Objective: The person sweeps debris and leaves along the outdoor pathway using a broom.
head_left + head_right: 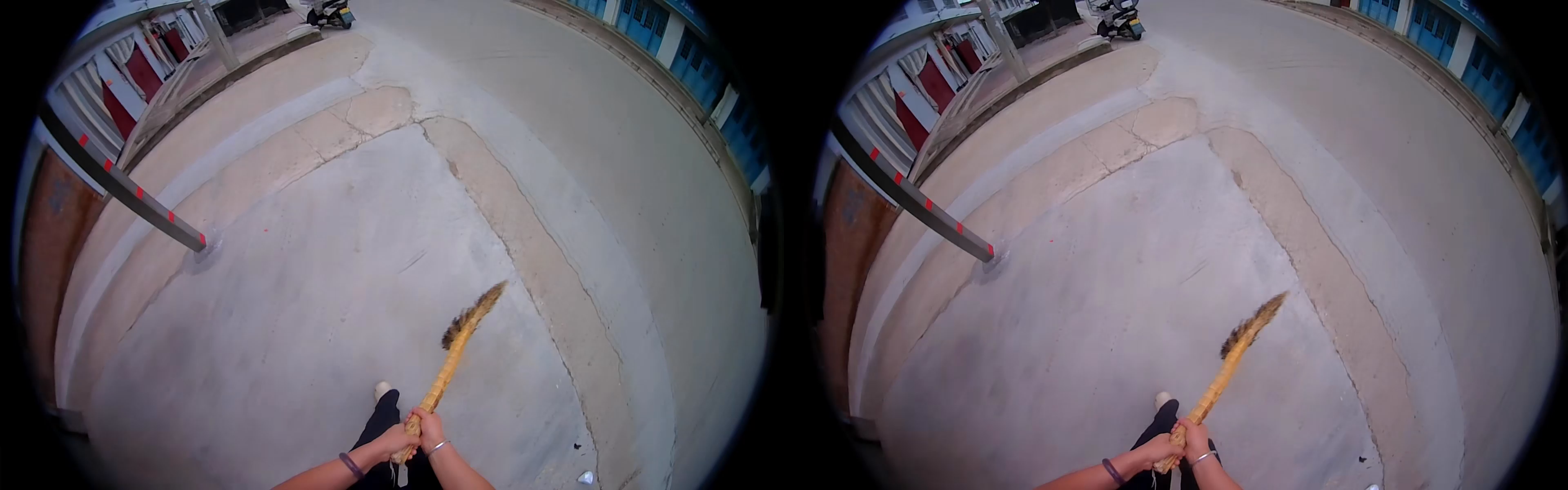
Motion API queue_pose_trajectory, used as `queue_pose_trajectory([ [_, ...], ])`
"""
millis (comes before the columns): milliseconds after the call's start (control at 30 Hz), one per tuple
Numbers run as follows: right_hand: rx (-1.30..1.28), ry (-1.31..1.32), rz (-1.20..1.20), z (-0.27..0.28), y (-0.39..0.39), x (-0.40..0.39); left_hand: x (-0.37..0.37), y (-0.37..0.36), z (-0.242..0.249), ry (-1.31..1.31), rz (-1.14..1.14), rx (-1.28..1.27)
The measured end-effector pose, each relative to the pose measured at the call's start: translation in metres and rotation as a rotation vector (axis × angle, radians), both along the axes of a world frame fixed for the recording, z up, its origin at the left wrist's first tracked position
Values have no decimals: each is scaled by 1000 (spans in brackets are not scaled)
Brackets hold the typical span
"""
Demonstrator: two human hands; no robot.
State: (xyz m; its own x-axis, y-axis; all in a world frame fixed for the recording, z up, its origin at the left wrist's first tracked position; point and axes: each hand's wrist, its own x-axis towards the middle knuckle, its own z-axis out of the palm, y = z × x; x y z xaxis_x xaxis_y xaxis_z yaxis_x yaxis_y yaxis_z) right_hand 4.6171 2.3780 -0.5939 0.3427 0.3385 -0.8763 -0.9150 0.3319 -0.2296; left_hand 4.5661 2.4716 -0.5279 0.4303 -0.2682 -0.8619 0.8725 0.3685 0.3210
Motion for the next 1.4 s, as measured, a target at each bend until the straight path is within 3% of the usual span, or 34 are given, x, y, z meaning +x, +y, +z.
queue_pose_trajectory([
  [233,27,-46,338,25,90,122,104,84,34,-16,189,-62],
  [467,38,-25,336,58,155,274,243,162,47,-121,112,-178],
  [633,207,60,96,52,174,390,373,186,53,-161,110,-182],
  [700,210,-25,89,41,183,450,434,195,40,-144,148,-189],
  [1033,263,65,375,53,281,764,728,273,66,-144,441,-220],
  [1200,239,-81,600,73,346,893,840,312,69,-192,644,-229],
  [1400,235,-14,671,67,423,1055,996,379,50,-284,645,-332],
])
